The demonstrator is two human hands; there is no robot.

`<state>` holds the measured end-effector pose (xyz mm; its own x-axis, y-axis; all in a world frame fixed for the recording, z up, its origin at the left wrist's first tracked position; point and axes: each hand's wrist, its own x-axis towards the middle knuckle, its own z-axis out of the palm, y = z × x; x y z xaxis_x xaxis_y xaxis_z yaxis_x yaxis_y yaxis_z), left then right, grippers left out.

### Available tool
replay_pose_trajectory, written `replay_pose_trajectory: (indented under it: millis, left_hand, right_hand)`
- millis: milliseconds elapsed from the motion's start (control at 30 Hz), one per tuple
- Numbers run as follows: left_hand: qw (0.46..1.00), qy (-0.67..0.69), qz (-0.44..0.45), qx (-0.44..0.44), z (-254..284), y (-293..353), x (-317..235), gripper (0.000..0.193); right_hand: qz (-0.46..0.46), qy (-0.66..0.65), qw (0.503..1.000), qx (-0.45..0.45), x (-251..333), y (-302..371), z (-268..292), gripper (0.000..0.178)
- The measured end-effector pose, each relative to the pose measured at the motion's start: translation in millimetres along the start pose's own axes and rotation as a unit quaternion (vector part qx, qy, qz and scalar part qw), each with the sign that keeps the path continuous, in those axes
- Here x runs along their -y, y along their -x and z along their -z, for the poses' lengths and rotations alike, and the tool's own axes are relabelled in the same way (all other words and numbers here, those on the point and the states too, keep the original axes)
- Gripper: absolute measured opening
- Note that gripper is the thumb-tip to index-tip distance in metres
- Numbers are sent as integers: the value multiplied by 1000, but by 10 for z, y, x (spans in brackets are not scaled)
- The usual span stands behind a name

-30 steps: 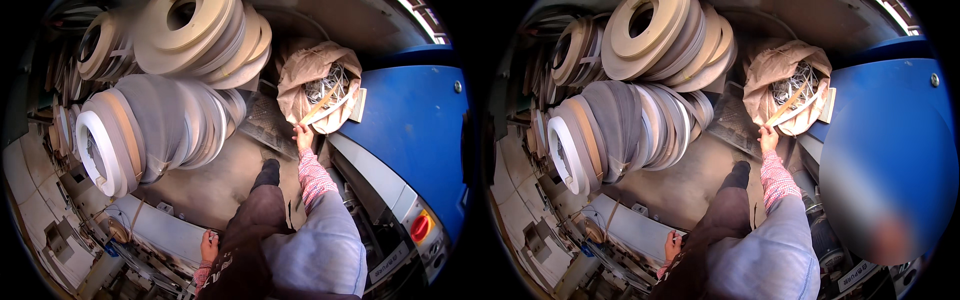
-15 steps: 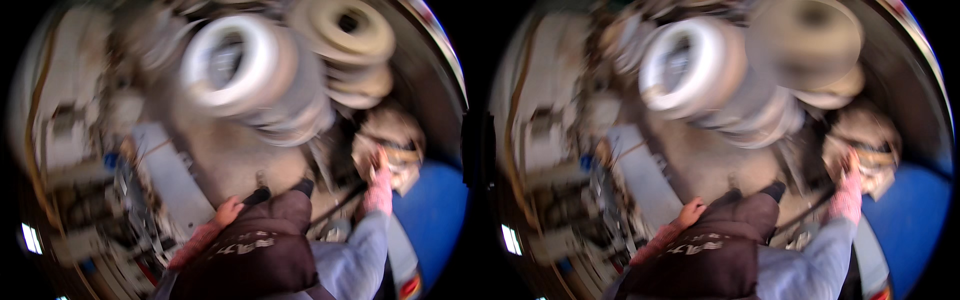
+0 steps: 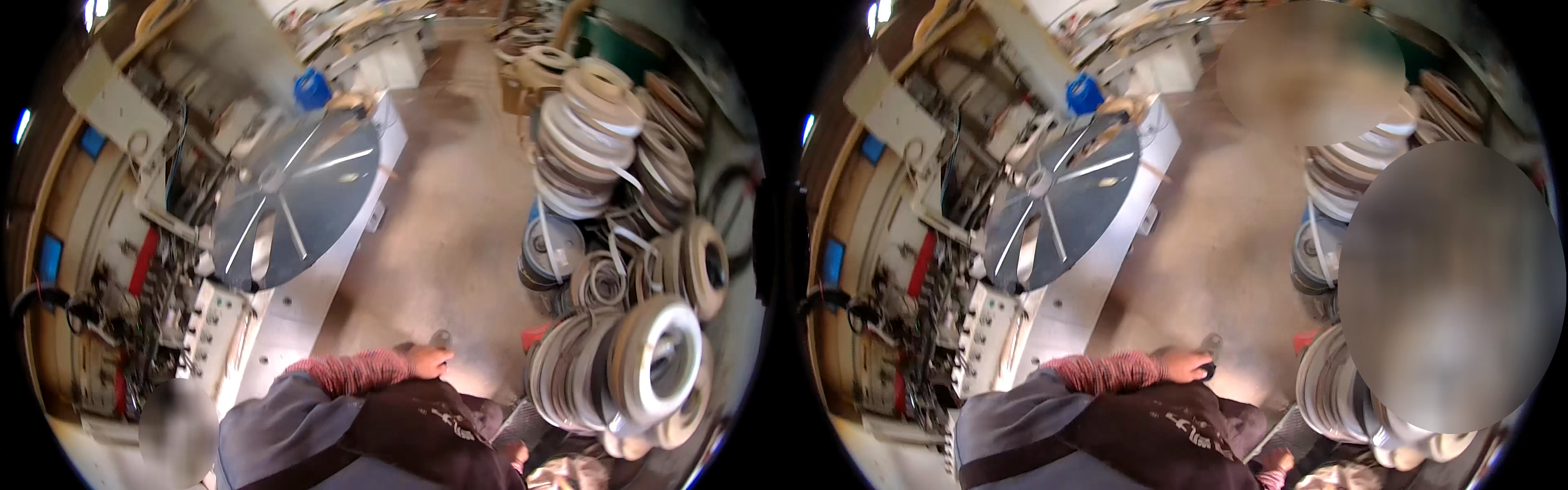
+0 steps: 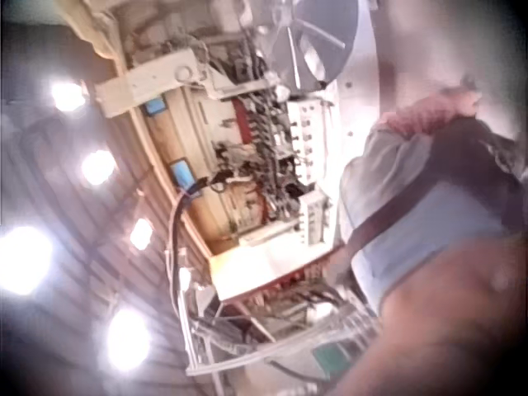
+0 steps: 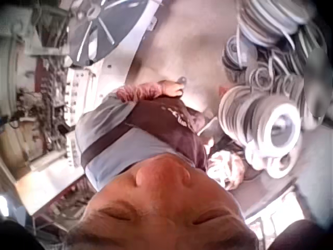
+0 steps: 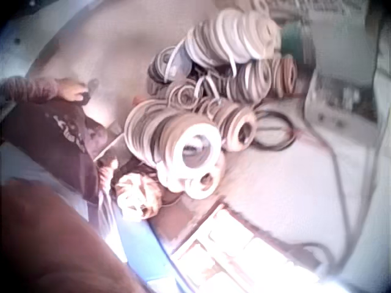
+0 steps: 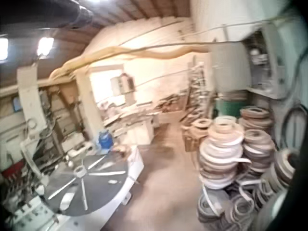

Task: The person feeds wooden planks through a surface planer, retrieves the processed pieces, and stacks them. They also operate a computer interface and handle rolls of material in a workshop setting.

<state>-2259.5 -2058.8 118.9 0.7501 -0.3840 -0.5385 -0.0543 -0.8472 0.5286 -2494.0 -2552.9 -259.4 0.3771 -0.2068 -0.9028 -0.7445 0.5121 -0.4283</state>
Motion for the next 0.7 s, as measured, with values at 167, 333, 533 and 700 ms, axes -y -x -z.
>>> replay_pose_trajectory:
  millis: [167, 333, 533, 700]
  left_hand:
    - [978, 50, -123, -161, 1002, 73, 58, 46]
    - [923, 111, -164, -330, 2034, 434, 84, 45]
    - [867, 52, -28, -495, 2678, 737, 322, 44]
    - [820, 36, 92, -564, 3187, 713, 596, 39]
  right_hand:
    - [217, 377, 892, 119, 995, 310, -2054, 26]
    - [342, 520, 665, 412, 1969, 942, -4365, 29]
    - [280, 854, 256, 356, 2136, 1401, -5746, 34]
    - [248, 873, 166, 386, 2413, 1120, -6482, 35]
